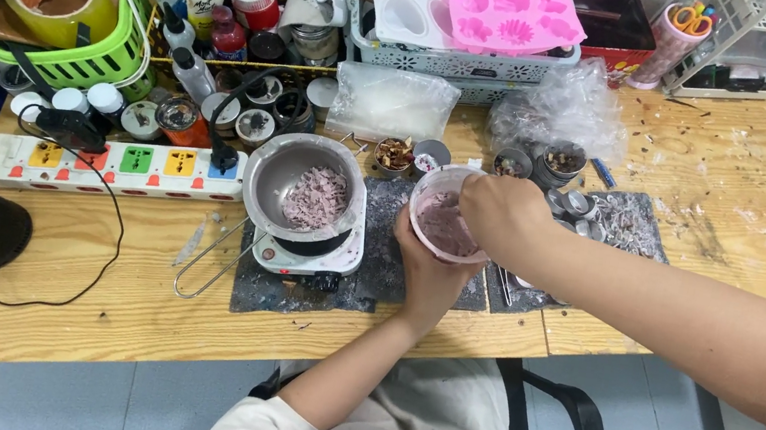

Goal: The recorder is mixing purple/pink wax flakes in a cup and transferring them to a melting pot on a heating plate for candle making.

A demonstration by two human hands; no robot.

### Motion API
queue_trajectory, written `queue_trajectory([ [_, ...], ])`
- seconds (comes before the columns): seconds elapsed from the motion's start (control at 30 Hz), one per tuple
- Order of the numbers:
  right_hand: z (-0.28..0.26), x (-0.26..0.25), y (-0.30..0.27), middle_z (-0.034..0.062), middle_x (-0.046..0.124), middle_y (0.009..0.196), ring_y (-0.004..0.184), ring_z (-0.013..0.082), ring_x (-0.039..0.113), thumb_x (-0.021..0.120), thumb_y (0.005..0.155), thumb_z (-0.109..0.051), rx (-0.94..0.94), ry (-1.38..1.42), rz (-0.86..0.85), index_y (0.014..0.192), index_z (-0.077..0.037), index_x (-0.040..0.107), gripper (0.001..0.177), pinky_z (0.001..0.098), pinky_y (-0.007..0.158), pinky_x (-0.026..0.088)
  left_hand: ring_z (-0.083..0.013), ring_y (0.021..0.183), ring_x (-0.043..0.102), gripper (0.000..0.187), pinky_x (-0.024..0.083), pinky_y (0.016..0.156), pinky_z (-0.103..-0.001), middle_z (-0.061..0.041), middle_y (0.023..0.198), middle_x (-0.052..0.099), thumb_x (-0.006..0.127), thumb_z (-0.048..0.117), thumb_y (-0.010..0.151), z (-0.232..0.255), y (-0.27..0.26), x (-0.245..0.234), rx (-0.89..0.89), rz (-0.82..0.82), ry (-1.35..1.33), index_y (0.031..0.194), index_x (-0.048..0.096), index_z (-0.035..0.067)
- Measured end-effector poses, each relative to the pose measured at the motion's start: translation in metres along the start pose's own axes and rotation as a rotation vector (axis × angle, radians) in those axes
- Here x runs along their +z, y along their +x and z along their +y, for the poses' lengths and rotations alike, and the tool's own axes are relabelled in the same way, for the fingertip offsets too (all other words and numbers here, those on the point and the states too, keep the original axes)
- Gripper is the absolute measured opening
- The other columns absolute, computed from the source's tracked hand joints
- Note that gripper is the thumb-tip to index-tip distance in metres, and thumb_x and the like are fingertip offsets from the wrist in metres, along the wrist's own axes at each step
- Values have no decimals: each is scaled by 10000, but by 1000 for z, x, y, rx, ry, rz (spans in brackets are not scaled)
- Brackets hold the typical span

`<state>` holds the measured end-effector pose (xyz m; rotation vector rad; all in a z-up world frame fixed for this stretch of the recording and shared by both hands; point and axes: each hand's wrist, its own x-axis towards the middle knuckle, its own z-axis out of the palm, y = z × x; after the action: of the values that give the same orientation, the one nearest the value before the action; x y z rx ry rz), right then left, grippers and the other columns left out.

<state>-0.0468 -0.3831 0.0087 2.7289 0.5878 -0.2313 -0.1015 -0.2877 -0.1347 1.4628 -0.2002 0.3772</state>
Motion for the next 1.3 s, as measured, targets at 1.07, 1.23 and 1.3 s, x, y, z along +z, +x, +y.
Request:
queue_trajectory([
  [1.07, 4, 12, 46, 207, 734, 1026, 988, 354, 746, 725, 794, -150, 84, 110, -368, 1042, -14, 772, 287, 452, 809, 619, -296, 1376, 502, 1125, 461, 1162, -446, -178, 1451, 431, 989, 203, 679, 12, 7, -7, 59, -32, 72, 1518, 264, 8],
  [1.23, 5, 3, 44, 224, 710, 1064, 1001, 364, 741, 789, 791, -197, 149, 200, -465, 1101, 10, 749, 375, 461, 799, 618, -310, 1369, 480, 1113, 419, 1156, -461, -174, 1417, 417, 989, 202, 680, 17, 7, -5, 6, -43, 93, 1496, 256, 16],
  [1.3, 3, 1, 43, 205, 717, 1075, 1011, 351, 738, 791, 791, -202, 147, 165, -463, 1095, -12, 757, 360, 453, 808, 615, -319, 1353, 467, 1149, 403, 1141, -465, -188, 1423, 384, 987, 215, 698, 20, 7, -3, 17, -5, 129, 1523, 214, 9],
])
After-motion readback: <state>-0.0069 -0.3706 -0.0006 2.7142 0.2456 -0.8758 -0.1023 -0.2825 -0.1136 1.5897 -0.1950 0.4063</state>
